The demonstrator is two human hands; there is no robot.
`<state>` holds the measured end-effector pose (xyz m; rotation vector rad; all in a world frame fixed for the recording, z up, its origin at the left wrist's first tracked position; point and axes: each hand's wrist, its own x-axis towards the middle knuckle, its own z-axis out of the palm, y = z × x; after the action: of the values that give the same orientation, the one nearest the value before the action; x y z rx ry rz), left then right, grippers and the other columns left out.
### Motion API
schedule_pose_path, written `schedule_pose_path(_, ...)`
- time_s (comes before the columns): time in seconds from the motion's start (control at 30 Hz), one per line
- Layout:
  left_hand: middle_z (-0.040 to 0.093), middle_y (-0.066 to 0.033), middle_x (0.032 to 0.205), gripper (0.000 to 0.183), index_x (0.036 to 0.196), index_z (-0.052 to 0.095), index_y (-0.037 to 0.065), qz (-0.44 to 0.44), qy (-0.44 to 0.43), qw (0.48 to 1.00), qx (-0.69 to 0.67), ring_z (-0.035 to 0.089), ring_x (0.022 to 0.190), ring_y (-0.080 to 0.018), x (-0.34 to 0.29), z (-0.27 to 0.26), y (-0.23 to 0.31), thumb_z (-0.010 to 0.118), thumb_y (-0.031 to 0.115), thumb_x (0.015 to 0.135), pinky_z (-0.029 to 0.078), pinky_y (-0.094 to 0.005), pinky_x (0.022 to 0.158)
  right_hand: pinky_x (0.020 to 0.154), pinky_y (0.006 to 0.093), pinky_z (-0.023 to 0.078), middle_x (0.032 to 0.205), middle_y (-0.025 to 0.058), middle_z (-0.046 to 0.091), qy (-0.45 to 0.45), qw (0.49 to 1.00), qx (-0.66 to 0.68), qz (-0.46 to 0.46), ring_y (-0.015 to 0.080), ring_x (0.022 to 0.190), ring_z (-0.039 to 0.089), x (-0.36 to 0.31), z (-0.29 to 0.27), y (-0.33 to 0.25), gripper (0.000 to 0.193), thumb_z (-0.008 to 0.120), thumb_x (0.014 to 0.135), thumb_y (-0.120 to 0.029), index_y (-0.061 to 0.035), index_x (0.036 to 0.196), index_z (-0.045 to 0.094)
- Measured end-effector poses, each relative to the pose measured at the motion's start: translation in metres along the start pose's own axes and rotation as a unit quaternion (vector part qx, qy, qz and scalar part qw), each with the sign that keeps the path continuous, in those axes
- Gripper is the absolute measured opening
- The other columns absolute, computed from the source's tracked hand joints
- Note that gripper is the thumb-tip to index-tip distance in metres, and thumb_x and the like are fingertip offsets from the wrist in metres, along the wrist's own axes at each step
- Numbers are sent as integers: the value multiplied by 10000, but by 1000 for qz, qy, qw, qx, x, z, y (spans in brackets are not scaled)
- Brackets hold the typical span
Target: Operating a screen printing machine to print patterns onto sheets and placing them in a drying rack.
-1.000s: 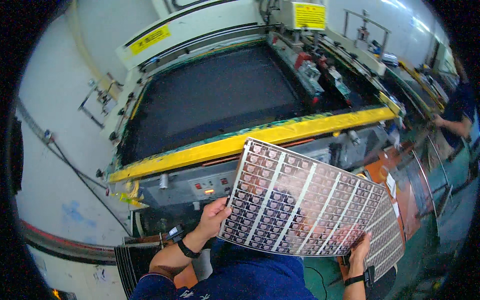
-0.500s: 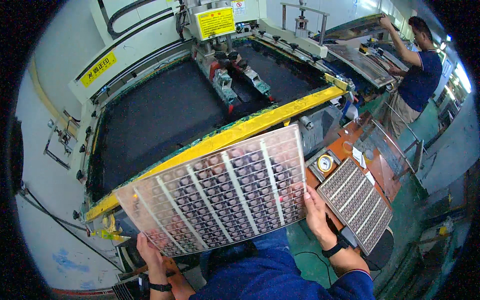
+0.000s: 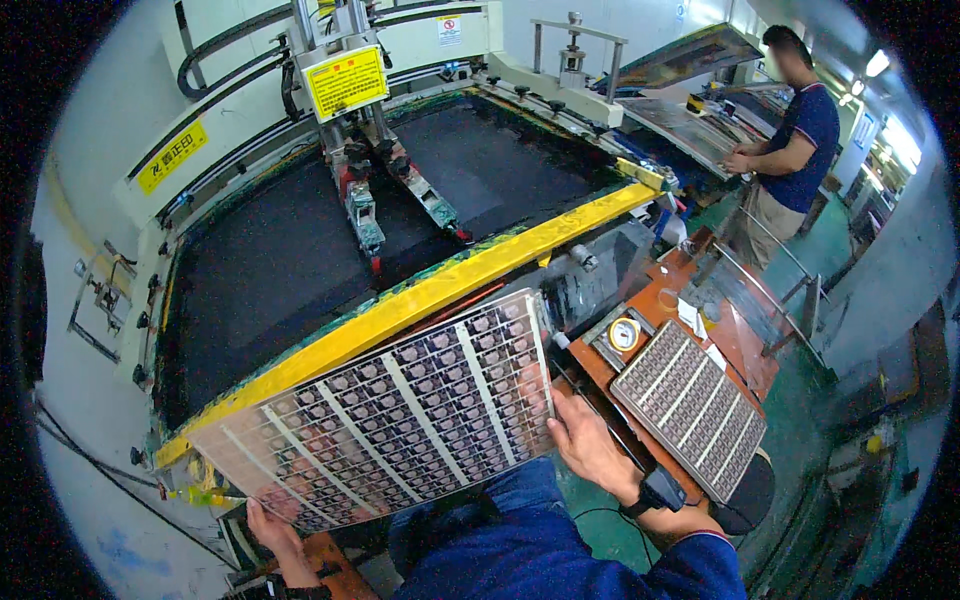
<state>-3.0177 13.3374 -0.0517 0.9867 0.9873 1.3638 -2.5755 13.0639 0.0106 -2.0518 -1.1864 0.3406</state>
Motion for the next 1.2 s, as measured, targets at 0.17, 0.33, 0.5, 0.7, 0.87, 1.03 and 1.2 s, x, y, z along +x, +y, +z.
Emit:
schedule_pose_path(0.17, 653, -117, 930, 332, 1063, 572, -8, 3, 30, 1000, -6, 662, 829, -235, -13, 25, 16, 446, 290, 991, 579, -384, 686, 845, 417, 480, 1037, 267, 605, 5, 997, 66, 44, 418, 982, 594, 8, -6, -9, 367, 540, 888, -19, 16, 1253, 531)
schedule_pose_path(0.33, 660, -125, 917, 339, 1025, 590, -18, 1, 68, 998, -1, 663, 783, -233, -16, 31, 8, 448, 287, 986, 580, -375, 672, 833, 296, 489, 1016, 140, 685, 50, 974, 195, 101, 175, 946, 629, 2, -2, 21, 231, 559, 936, -77, 62, 1108, 627)
schedule_pose_path(0.5, 667, -138, 886, 331, 988, 599, -23, 19, 57, 998, -21, 669, 760, -233, -19, 36, 7, 453, 274, 981, 581, -363, 657, 745, 270, 485, 897, 104, 657, 47, 977, 196, 67, 147, 810, 606, 9, -5, 19, 191, 572, 930, -60, 62, 1053, 653)
schedule_pose_path(0.7, 671, -140, 900, 323, 1008, 602, -19, -9, 60, 998, -21, 673, 764, -242, -21, 20, -1, 449, 265, 982, 593, -391, 665, 677, 274, 476, 859, 109, 627, 32, 987, 155, 17, 159, 753, 597, 12, -8, 19, 196, 546, 921, -16, 61, 1075, 640)
schedule_pose_path(0.87, 649, -89, 914, 271, 1062, 572, 12, -40, 39, 997, -56, 638, 776, -190, -20, 33, -3, 467, 250, 987, 553, -330, 683, 686, 278, 471, 856, 112, 616, 48, 990, 134, 19, 172, 773, 593, 13, -5, 24, 213, 536, 924, -15, 41, 1101, 640)
schedule_pose_path(1.03, 651, -91, 935, 282, 1075, 567, 12, -28, 28, 999, -32, 645, 826, -196, -23, 23, -2, 459, 258, 989, 546, -356, 704, 704, 279, 463, 858, 115, 607, 35, 987, 155, 26, 190, 790, 586, 16, -4, 16, 227, 533, 927, -44, 27, 1115, 639)
schedule_pose_path(1.2, 648, -127, 851, 344, 1009, 595, -33, -36, 48, 998, -23, 627, 667, -198, -20, 17, -5, 437, 272, 988, 533, -325, 560, 703, 278, 460, 882, 108, 609, 26, 992, 126, 15, 187, 783, 578, 17, -2, 17, 233, 537, 918, -35, 24, 1119, 636)
